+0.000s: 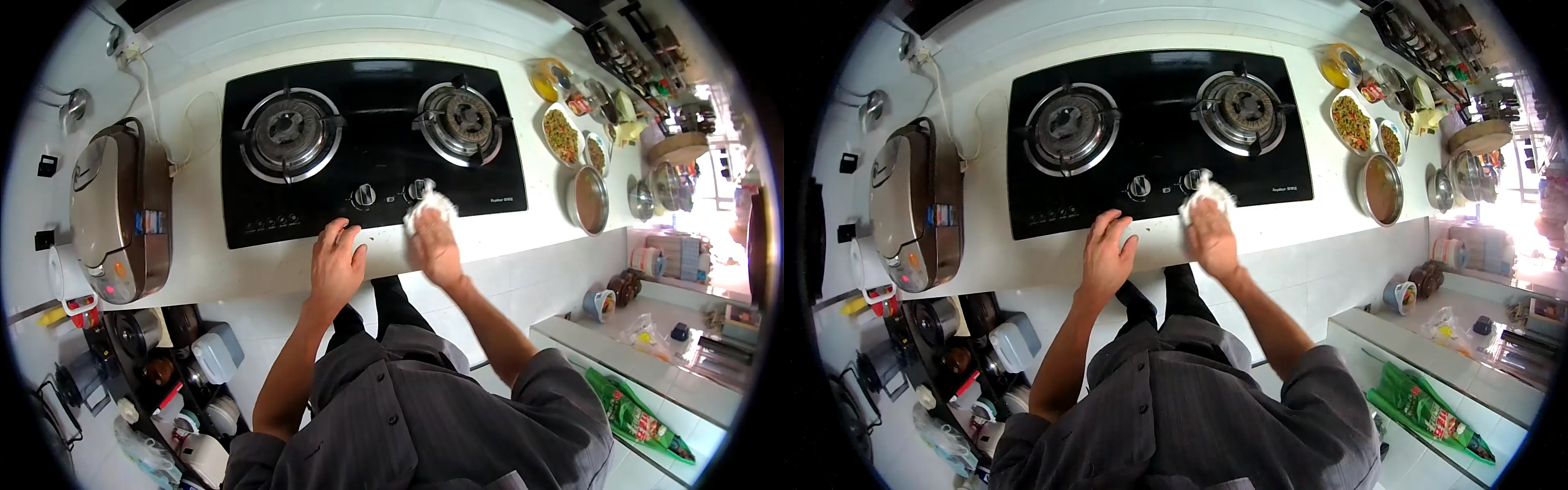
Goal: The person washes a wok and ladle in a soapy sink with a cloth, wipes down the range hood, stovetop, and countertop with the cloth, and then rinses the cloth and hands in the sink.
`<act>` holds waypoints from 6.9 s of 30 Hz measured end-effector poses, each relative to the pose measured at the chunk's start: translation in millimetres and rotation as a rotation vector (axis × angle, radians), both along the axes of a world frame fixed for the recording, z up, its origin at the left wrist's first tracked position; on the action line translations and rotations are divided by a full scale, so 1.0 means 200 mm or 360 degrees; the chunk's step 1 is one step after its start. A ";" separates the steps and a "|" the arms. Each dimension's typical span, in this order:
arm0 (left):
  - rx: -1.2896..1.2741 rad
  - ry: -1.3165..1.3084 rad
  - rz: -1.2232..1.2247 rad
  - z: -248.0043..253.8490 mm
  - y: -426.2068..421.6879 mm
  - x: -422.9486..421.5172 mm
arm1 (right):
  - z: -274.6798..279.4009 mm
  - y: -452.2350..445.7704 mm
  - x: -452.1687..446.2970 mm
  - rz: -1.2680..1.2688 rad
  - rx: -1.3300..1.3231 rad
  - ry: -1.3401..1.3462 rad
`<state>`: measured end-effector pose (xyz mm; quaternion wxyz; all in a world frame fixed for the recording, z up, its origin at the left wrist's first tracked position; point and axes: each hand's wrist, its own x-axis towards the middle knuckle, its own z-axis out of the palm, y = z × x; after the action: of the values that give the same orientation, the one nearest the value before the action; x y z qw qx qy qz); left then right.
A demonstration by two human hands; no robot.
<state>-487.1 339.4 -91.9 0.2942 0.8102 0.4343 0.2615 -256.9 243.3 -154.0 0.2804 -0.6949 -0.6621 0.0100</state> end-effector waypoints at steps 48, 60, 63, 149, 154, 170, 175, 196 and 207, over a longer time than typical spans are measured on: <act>0.0048 -0.0095 0.0286 0.09 -0.14 -0.39 | 0.00 0.25 -0.52 0.0109 -0.0148 -0.0438; 0.0092 -0.0079 0.0572 -0.01 -0.16 -0.65 | 0.04 0.65 -0.98 0.0766 -0.0123 -0.0088; 0.0169 -0.0067 0.0651 -0.05 -0.08 -0.68 | 0.11 0.79 -1.04 0.0901 -0.0555 0.0928; 0.0393 0.0613 -0.0771 -0.36 -0.66 2.34 | -0.03 -2.11 0.96 -0.0819 -0.0773 0.1073; 0.0214 0.1086 -0.0598 -0.23 -0.60 2.33 | -0.05 -2.18 0.97 -0.0904 -0.0788 0.1112; 0.0630 0.1217 -0.0534 -0.40 0.38 2.65 | -0.24 -2.10 1.26 -0.1069 -0.0945 0.1290; 0.0728 0.1071 -0.0473 -0.47 0.80 2.81 | -0.30 -1.98 1.37 -0.1055 -0.1072 0.1338; 0.0808 0.1153 -0.0520 -0.39 -0.02 2.66 | -0.27 -1.90 1.83 -0.0591 -0.1078 0.1139; 0.0373 0.0839 -0.0580 -0.31 -0.91 2.48 | 0.10 -1.66 2.22 -0.1039 -0.0265 0.2378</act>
<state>8.7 156.5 -153.6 0.1185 0.9425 0.3106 0.0343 187.6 -89.5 -133.3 0.5837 -0.6813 -0.0620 0.4373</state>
